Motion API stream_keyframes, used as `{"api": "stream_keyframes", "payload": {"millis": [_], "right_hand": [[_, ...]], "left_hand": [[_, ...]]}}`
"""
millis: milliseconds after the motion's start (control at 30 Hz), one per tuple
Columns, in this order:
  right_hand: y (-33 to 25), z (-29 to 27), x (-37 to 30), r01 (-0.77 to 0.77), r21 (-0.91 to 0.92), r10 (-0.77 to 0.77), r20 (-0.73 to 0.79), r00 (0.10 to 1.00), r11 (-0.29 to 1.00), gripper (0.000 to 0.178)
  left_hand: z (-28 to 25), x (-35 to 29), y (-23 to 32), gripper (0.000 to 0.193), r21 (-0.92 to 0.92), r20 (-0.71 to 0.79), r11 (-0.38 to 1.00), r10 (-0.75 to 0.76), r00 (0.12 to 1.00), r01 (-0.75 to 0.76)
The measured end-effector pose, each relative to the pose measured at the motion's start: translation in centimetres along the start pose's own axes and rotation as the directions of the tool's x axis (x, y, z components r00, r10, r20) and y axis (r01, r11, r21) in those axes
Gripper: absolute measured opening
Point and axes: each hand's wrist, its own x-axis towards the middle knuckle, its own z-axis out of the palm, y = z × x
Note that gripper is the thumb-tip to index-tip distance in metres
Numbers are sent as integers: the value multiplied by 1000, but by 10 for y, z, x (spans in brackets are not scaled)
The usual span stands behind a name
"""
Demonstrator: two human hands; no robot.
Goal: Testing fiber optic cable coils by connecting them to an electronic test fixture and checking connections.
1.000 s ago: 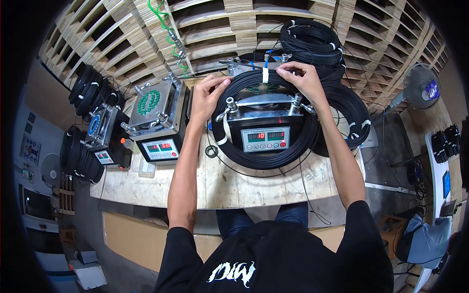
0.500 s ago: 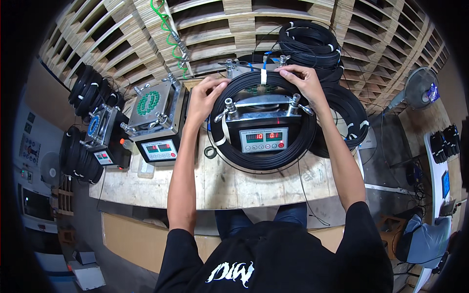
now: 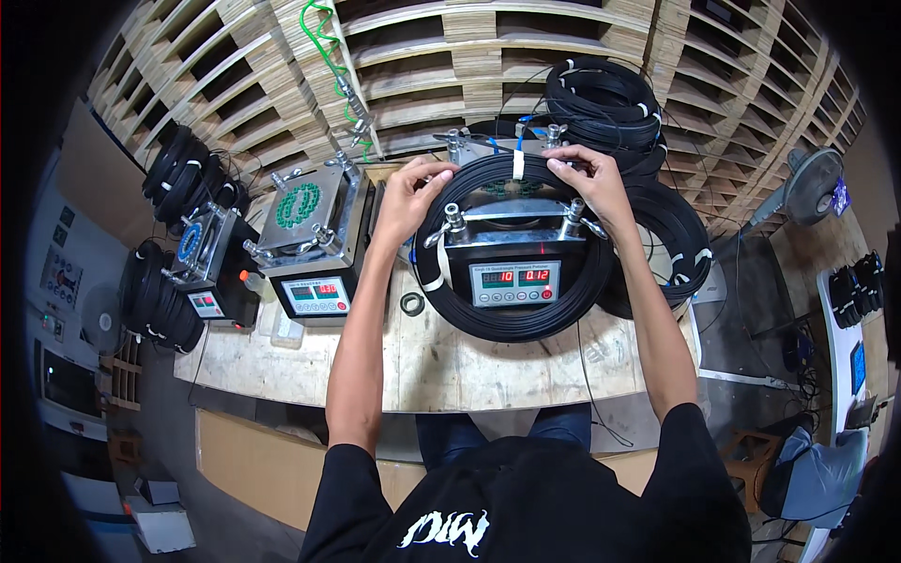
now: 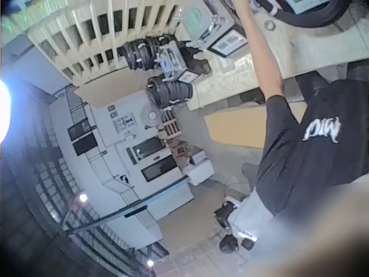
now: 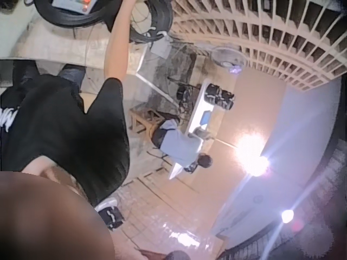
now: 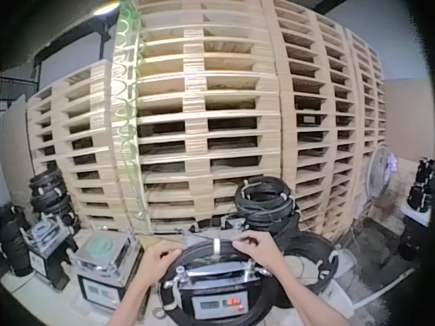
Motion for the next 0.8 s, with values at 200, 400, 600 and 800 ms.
{"api": "stream_keyframes", "payload": {"millis": [200, 400, 600, 800], "right_hand": [[1, -7, -15, -76, 124, 85, -68, 994, 989, 20], [-3, -6, -15, -40, 121, 49, -73, 996, 992, 21], [5, -9, -16, -19, 150, 31, -76, 997, 989, 20], [8, -12, -17, -6, 67, 13, -111, 994, 998, 17]], "left_hand": [[4, -18, 3, 24, -67, -80, 996, -64, 995, 58], [8, -16, -3, 23, -210, -90, 975, -98, 991, 77], [13, -40, -5, 20, 57, -344, 998, 48, 938, -30], [10, -63, -2, 21, 113, -333, 993, 58, 941, -21]]}}
